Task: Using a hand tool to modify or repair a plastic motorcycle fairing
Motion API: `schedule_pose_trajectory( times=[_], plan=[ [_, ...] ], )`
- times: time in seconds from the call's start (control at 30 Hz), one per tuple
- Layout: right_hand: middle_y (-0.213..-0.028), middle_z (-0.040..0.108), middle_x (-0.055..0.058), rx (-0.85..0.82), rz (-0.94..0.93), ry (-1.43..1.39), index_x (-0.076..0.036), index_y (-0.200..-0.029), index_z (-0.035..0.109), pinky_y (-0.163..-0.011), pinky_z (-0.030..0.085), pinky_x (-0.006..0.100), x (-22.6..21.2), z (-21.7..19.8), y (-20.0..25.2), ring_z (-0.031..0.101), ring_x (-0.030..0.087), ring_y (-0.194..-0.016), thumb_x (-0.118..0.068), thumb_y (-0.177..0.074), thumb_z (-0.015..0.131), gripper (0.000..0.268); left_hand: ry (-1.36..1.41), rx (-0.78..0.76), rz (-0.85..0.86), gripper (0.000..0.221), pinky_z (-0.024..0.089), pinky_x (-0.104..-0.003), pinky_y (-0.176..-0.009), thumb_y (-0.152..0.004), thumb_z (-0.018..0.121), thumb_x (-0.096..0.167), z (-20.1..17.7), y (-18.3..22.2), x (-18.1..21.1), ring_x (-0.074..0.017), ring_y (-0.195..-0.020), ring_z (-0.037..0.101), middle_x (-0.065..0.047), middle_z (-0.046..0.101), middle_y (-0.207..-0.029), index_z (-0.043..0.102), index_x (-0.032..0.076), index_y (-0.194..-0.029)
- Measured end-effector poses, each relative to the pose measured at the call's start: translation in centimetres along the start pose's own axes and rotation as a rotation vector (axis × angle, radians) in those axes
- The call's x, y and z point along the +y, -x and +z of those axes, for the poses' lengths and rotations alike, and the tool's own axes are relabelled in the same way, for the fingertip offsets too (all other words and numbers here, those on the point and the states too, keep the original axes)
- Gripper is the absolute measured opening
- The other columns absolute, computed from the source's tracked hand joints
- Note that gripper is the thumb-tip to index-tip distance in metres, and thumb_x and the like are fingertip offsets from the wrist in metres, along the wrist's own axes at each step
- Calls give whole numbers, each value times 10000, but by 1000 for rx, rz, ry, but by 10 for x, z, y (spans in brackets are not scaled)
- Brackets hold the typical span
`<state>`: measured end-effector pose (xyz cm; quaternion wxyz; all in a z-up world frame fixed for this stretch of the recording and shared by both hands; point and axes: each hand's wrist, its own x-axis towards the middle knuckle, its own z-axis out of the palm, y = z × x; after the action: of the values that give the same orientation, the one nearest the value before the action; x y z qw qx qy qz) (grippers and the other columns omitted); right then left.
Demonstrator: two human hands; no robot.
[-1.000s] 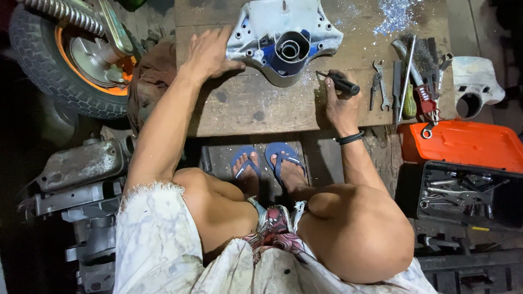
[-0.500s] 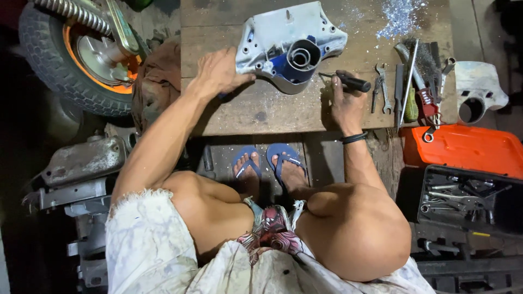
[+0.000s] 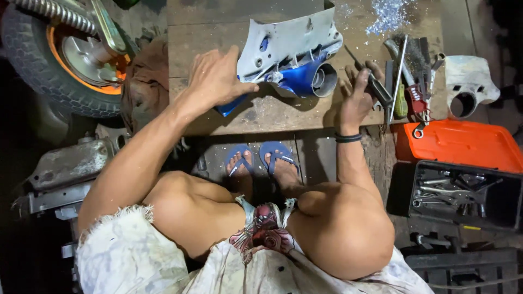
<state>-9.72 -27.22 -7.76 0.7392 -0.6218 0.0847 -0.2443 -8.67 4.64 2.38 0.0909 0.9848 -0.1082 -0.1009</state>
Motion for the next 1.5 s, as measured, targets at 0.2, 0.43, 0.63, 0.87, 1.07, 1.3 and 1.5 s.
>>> schedule_pose_trajectory(
  times=[0.2,0.43,0.63,0.87,1.07,1.3,1.5],
  plan=[
    [-1272,509,185,-29,-198,-255,-47,-1250,588,-961,666,541,7,40,0,534,294,-1229,-273,-1089,598,278,405,-301,-108,455,524,-421,-698,-971,704,409,-38,13,20,-255,-942,621,-103,658,-1161,513,95,-1239],
    [-1276,525,211,8,-123,-262,-72,-1247,621,-785,708,421,18,52,-24,742,351,-892,-379,-1035,661,376,685,-306,-331,434,517,-414,-761,-959,669,343,-37,49,52,-220,-957,654,-67,666,-1231,474,124,-1279],
    [-1284,556,184,-99,-122,-271,-47,-1276,599,-864,704,480,30,47,-36,623,357,-1189,-342,-1074,597,358,855,-248,-320,454,453,-359,-725,-793,711,337,-35,54,60,-165,-857,602,-3,623,-1026,489,151,-1142],
    [-1314,594,185,-125,-26,-206,-109,-1230,613,-791,676,393,18,43,-31,795,355,-888,-441,-1021,657,395,719,-93,-233,502,497,-338,-667,-906,631,592,-35,35,67,-153,-822,626,12,627,-1003,536,176,-1171],
    [-1209,661,217,-213,-83,-21,-121,-1247,553,-789,665,360,5,33,-29,799,320,-901,-421,-1076,549,345,693,97,-141,758,561,-516,-839,-900,735,564,-19,17,71,-340,-1177,608,-168,539,-1353,327,177,-1408],
    [-1227,649,189,-193,-31,-87,-99,-1240,559,-885,681,416,-2,33,-27,777,331,-985,-407,-1045,626,370,847,178,60,623,480,-447,-913,-946,537,622,7,-12,59,-309,-1157,626,-128,645,-1204,599,115,-1303],
    [-979,624,77,-181,-374,126,-142,-1053,587,-866,559,393,-46,12,-28,611,201,-914,-362,-1043,605,221,906,58,27,513,430,-340,-746,-939,454,665,-3,-8,59,-150,-871,603,23,644,-912,599,174,-974]
  ],
)
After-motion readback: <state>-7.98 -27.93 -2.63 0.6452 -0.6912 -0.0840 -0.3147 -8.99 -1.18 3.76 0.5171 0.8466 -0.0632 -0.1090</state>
